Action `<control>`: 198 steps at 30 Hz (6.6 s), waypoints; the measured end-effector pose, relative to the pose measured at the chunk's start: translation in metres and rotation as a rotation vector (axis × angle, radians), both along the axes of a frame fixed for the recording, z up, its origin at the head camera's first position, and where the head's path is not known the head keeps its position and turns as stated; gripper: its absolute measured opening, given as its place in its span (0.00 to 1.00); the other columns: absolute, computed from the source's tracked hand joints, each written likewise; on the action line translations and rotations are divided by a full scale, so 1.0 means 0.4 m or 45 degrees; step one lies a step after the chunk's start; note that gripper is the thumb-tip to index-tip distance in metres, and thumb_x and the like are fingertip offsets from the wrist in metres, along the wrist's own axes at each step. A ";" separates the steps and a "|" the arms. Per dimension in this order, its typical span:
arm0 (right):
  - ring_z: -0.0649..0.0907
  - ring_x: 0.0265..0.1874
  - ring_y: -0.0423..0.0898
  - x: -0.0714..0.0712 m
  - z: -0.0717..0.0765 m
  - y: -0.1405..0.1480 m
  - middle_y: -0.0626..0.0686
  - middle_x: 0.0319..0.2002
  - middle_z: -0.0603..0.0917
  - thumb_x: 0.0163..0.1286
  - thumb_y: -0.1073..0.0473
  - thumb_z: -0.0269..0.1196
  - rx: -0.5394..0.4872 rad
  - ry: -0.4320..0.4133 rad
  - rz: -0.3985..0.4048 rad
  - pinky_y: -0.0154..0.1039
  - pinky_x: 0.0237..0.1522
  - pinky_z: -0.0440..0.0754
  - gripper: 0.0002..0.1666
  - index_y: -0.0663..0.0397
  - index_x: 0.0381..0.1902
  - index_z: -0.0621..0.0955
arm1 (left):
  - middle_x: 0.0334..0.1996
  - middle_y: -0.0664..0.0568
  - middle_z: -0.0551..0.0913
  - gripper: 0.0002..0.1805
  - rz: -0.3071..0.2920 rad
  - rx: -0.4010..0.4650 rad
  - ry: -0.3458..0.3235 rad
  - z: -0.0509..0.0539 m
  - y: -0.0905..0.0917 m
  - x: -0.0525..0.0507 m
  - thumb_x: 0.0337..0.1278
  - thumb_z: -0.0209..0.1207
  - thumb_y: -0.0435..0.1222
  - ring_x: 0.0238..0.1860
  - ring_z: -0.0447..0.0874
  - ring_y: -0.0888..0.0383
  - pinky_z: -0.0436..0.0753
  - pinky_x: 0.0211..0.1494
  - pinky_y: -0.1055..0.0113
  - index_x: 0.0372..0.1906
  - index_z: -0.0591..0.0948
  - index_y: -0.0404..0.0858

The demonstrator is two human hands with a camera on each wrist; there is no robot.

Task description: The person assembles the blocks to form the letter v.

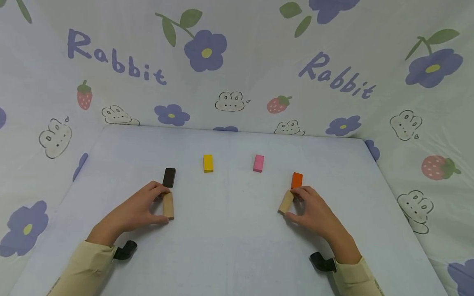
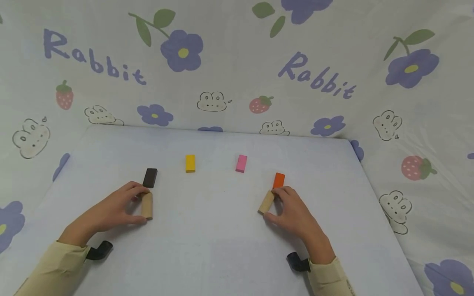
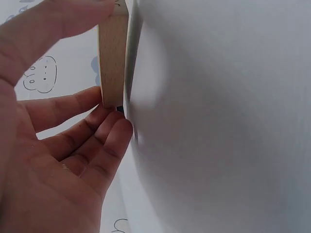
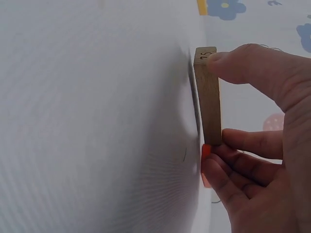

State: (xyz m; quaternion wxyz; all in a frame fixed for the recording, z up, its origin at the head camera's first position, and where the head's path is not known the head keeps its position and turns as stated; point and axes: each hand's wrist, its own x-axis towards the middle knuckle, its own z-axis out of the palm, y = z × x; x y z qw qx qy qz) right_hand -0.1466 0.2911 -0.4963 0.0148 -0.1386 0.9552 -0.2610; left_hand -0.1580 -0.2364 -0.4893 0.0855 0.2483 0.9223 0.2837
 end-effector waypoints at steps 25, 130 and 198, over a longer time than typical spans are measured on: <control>0.80 0.53 0.52 0.021 0.016 -0.060 0.55 0.58 0.80 0.61 0.53 0.83 -0.034 -0.049 0.026 0.52 0.56 0.84 0.40 0.60 0.67 0.80 | 0.56 0.47 0.77 0.37 -0.038 0.000 0.118 0.017 0.083 0.015 0.50 0.85 0.43 0.56 0.78 0.48 0.81 0.63 0.48 0.62 0.79 0.33; 0.79 0.59 0.52 -0.013 -0.002 -0.298 0.56 0.59 0.81 0.61 0.43 0.82 0.095 0.071 0.279 0.48 0.64 0.82 0.41 0.60 0.64 0.80 | 0.51 0.46 0.78 0.39 -0.056 -0.173 0.159 -0.005 0.361 -0.024 0.52 0.82 0.53 0.49 0.76 0.51 0.82 0.56 0.56 0.59 0.80 0.31; 0.77 0.65 0.60 -0.047 0.097 -0.064 0.59 0.67 0.77 0.68 0.52 0.78 -0.063 0.119 -0.048 0.65 0.65 0.79 0.41 0.55 0.74 0.76 | 0.72 0.44 0.75 0.45 -0.302 -0.055 0.436 0.043 0.330 0.063 0.60 0.77 0.53 0.74 0.69 0.44 0.74 0.75 0.49 0.76 0.75 0.34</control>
